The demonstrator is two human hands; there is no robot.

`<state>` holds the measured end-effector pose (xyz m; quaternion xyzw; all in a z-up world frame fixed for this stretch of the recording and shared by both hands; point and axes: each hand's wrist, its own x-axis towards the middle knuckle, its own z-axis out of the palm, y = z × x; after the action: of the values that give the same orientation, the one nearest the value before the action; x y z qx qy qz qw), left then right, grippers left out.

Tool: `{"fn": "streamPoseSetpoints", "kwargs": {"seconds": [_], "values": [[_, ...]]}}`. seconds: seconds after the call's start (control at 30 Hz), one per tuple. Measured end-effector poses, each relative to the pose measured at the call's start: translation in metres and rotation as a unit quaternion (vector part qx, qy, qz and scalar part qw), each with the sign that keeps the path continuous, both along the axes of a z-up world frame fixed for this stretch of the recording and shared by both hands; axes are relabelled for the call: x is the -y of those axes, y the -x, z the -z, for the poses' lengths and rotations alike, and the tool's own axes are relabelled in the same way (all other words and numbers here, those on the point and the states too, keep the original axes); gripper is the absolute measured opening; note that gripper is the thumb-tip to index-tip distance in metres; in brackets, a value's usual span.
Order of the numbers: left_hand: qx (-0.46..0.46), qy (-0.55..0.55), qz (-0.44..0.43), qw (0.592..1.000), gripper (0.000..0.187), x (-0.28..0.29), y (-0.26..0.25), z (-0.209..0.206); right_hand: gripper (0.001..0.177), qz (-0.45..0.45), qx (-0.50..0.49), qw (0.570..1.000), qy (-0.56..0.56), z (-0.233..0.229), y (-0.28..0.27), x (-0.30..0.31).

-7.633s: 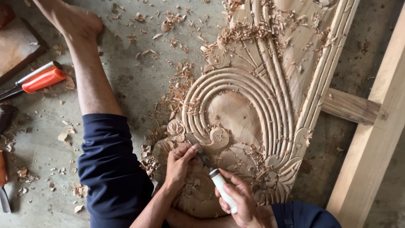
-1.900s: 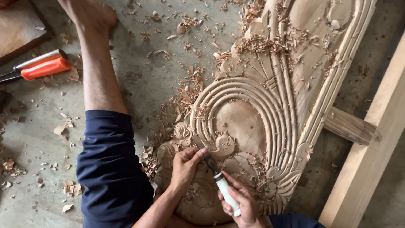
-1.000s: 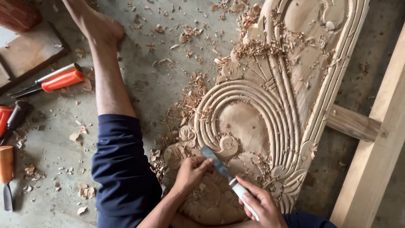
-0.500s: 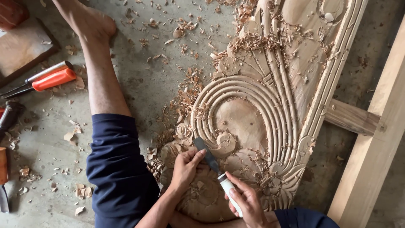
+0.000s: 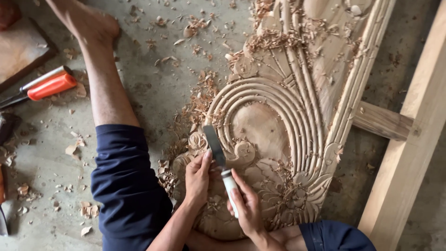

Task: The person carves intricate floral and curved patterns into a wooden headboard using a chisel, occasionally clearing away wood shavings by hand.

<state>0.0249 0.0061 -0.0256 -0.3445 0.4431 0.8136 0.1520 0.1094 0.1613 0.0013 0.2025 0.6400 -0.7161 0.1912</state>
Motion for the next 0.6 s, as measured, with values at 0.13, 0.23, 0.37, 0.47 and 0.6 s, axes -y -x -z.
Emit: {"fn": "streamPoseSetpoints", "kwargs": {"seconds": [0.13, 0.23, 0.37, 0.47, 0.6], "values": [[-0.041, 0.005, 0.028, 0.999, 0.023, 0.013, -0.006, -0.003, 0.051, -0.038, -0.055, 0.998, 0.008, -0.012, -0.008, -0.01], [0.002, 0.115, 0.194, 0.974, 0.023, 0.023, -0.004, -0.011, 0.051, -0.056, -0.009, 0.996, 0.07, 0.011, -0.034, -0.044], [0.07, 0.194, 0.392, 0.896, 0.025, 0.013, 0.008, -0.032, 0.055, -0.096, 0.085, 0.988, 0.088, 0.002, -0.035, -0.094], [0.101, 0.104, 0.308, 0.94, 0.022, 0.013, 0.011, -0.033, 0.054, -0.103, 0.109, 0.988, 0.042, -0.007, -0.02, -0.095], [0.034, 0.093, 0.233, 0.968, 0.025, 0.014, 0.0, -0.01, 0.055, -0.116, 0.091, 0.989, 0.02, -0.004, -0.014, -0.076]]}}
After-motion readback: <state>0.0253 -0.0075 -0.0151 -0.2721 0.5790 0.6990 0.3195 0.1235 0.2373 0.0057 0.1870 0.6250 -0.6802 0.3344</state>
